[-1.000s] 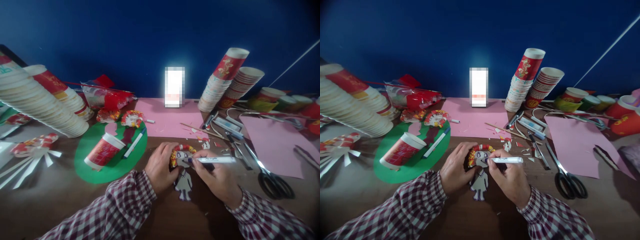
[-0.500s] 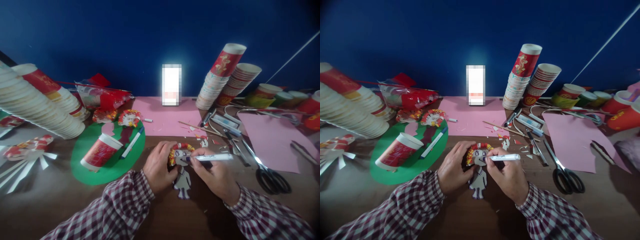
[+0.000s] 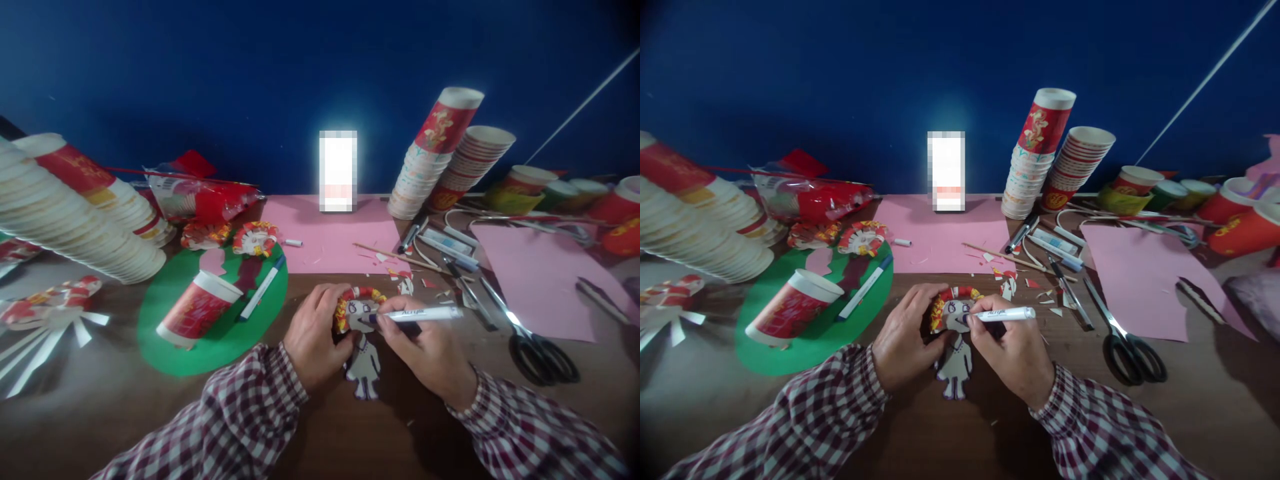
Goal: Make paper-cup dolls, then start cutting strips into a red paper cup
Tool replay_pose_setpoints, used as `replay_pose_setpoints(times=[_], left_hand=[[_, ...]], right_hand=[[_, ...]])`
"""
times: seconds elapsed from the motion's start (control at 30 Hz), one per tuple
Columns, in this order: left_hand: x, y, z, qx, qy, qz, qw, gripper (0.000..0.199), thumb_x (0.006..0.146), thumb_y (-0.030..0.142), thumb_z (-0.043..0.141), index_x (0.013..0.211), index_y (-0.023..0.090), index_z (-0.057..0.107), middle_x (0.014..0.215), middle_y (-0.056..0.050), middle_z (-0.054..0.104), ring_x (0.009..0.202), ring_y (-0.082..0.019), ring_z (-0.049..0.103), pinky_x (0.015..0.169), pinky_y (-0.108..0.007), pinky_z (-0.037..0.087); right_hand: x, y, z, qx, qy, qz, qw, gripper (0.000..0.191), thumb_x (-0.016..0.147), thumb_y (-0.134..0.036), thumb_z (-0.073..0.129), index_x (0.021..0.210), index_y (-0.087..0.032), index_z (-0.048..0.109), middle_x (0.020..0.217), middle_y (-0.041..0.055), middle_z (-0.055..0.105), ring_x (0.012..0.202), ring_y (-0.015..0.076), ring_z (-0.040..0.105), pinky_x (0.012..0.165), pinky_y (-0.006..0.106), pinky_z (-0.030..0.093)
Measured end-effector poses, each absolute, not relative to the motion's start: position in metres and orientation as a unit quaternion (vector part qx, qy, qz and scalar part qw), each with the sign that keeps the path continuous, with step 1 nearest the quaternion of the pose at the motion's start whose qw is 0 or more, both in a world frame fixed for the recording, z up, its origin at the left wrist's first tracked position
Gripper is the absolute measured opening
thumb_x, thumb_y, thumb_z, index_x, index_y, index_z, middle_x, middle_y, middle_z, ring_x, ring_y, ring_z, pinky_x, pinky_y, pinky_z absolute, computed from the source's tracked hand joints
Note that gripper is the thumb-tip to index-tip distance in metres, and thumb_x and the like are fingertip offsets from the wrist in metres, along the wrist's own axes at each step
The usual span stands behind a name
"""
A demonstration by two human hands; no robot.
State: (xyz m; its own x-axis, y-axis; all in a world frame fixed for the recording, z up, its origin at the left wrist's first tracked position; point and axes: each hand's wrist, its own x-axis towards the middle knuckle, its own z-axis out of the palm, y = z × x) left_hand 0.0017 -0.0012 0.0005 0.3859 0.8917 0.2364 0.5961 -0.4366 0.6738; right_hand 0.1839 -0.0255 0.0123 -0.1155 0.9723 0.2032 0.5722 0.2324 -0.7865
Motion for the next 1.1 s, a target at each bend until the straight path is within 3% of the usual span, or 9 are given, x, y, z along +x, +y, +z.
replay_pose_setpoints(times=[1.1], left_hand=[[0.001,-0.0007,-0.0002,0.799,0.466,0.29,0.246,0.058,0.066,0.017,0.06,0.122,0.019,0.041,0.114,-0.008,0.051,0.109,-0.022,0.047,0.095,-0.039,0.039]], right_hand=[[0.1844,-0.024,0.0117,-0.555,-0.689,0.292,0.364,0.006,0.084,-0.025,0.052,0.085,-0.02,0.057,0.075,-0.0016,0.06,0.067,0.0122,0.055,0.062,0.024,0.043]])
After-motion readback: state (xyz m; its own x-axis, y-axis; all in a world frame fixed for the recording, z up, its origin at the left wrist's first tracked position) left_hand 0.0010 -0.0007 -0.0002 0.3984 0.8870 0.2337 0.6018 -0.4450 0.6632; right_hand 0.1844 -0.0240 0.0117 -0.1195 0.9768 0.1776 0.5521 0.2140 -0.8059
